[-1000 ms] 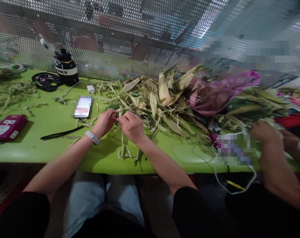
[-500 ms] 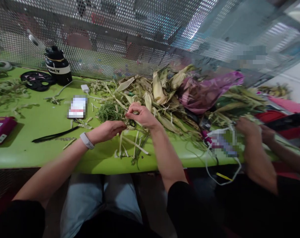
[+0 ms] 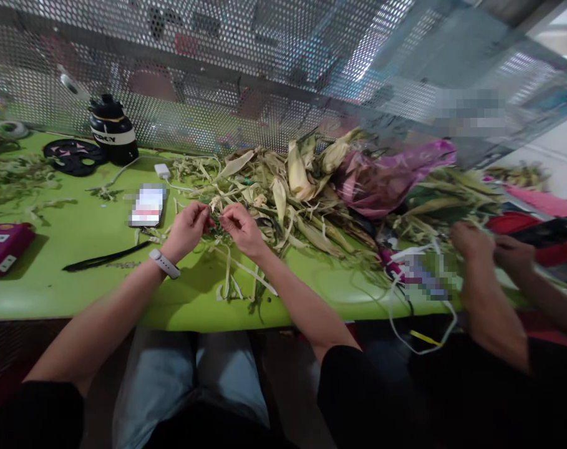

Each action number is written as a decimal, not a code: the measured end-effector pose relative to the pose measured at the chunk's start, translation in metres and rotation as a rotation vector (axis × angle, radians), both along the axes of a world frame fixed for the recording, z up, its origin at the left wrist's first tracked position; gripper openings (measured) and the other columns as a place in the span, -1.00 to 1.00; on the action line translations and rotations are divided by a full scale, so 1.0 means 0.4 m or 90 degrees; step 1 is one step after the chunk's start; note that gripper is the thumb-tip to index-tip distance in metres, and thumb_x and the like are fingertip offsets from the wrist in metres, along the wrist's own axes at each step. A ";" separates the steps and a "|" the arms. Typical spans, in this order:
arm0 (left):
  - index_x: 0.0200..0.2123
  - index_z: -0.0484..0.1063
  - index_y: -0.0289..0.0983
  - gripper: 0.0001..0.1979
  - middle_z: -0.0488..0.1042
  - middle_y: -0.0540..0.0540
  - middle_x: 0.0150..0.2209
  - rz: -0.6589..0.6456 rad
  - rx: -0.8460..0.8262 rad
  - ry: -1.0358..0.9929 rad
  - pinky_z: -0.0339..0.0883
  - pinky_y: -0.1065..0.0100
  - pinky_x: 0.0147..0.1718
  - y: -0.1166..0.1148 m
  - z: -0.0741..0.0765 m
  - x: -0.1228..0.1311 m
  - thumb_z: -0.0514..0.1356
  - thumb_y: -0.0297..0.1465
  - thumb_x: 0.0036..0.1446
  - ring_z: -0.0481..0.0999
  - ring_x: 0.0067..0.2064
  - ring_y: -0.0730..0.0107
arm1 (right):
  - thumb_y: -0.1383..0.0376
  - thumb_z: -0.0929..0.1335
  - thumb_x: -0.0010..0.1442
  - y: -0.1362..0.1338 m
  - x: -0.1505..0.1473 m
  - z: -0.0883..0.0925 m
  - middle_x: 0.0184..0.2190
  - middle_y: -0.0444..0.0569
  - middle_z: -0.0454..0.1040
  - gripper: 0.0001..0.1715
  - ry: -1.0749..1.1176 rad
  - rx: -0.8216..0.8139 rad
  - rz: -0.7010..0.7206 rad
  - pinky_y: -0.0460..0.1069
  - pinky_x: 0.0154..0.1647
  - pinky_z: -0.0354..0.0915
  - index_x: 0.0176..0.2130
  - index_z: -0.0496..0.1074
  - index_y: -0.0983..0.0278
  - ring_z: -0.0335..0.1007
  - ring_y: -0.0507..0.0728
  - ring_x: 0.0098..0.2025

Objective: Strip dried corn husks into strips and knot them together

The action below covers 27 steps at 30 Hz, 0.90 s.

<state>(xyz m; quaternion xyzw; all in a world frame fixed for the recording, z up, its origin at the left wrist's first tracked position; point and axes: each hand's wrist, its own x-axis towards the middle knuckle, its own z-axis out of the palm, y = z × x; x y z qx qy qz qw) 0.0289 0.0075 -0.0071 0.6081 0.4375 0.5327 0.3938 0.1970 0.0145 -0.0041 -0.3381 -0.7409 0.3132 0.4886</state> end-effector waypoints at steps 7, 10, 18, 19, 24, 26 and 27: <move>-0.34 0.35 -0.28 -0.87 0.41 0.01 -0.52 -0.045 0.001 0.009 0.21 0.44 -0.55 -0.010 -0.015 0.022 0.15 -0.33 0.23 0.30 -0.57 0.53 | -0.16 0.31 0.19 -0.020 -0.022 -0.015 -0.48 -0.17 0.35 -0.50 0.176 -0.200 0.067 -0.08 -0.52 0.18 -0.36 0.30 0.21 0.20 -0.04 -0.56; -0.35 0.36 -0.27 -0.87 0.41 0.00 -0.52 0.028 0.080 0.131 0.21 0.42 -0.49 -0.027 -0.008 0.030 0.11 -0.37 0.25 0.33 -0.53 0.50 | -0.15 0.35 0.16 -0.026 -0.032 -0.011 -0.58 -0.23 0.28 -0.49 0.239 -0.253 0.092 -0.10 -0.56 0.13 -0.42 0.27 0.22 0.14 -0.07 -0.61; -0.35 0.38 -0.27 -0.85 0.43 0.00 -0.50 0.097 0.108 0.174 0.17 0.39 -0.42 -0.038 -0.008 0.046 0.11 -0.35 0.25 0.32 -0.50 0.47 | -0.06 0.43 0.12 -0.048 -0.039 0.009 -0.67 -0.27 0.24 -0.52 0.310 -0.325 0.164 -0.11 -0.62 0.09 -0.47 0.30 0.24 0.07 -0.10 -0.67; -0.35 0.38 -0.27 -0.85 0.43 0.00 -0.50 0.087 0.099 0.146 0.18 0.39 -0.42 -0.032 -0.014 0.044 0.13 -0.33 0.25 0.32 -0.50 0.47 | -0.06 0.44 0.11 -0.047 -0.039 0.010 -0.67 -0.27 0.25 -0.52 0.321 -0.324 0.160 -0.11 -0.61 0.10 -0.48 0.30 0.24 0.08 -0.10 -0.67; -0.34 0.36 -0.27 -0.74 0.46 -0.02 -0.44 -0.055 -0.009 -0.136 0.31 0.38 -0.32 -0.005 -0.032 0.035 0.21 -0.18 0.19 0.42 -0.41 0.45 | -0.08 0.46 0.05 -0.031 -0.038 0.009 -0.63 -0.28 0.33 -0.49 0.370 -0.305 0.075 -0.11 -0.57 0.22 -0.44 0.22 0.21 0.23 -0.07 -0.62; -0.35 0.40 -0.28 -0.73 0.46 -0.02 -0.40 -0.066 -0.023 -0.207 0.31 0.39 -0.24 -0.002 -0.032 0.034 0.28 -0.18 0.14 0.42 -0.34 0.46 | -0.07 0.47 0.03 -0.025 -0.036 0.007 -0.62 -0.30 0.35 -0.49 0.340 -0.302 0.041 -0.11 -0.59 0.23 -0.38 0.22 0.20 0.25 -0.06 -0.64; -0.35 0.42 -0.28 -0.74 0.46 -0.01 -0.38 -0.061 -0.025 -0.227 0.30 0.41 -0.22 -0.003 -0.032 0.034 0.31 -0.20 0.11 0.41 -0.32 0.47 | -0.06 0.48 0.01 -0.022 -0.035 0.005 -0.62 -0.30 0.35 -0.49 0.316 -0.299 0.028 -0.10 -0.60 0.24 -0.35 0.22 0.19 0.26 -0.05 -0.64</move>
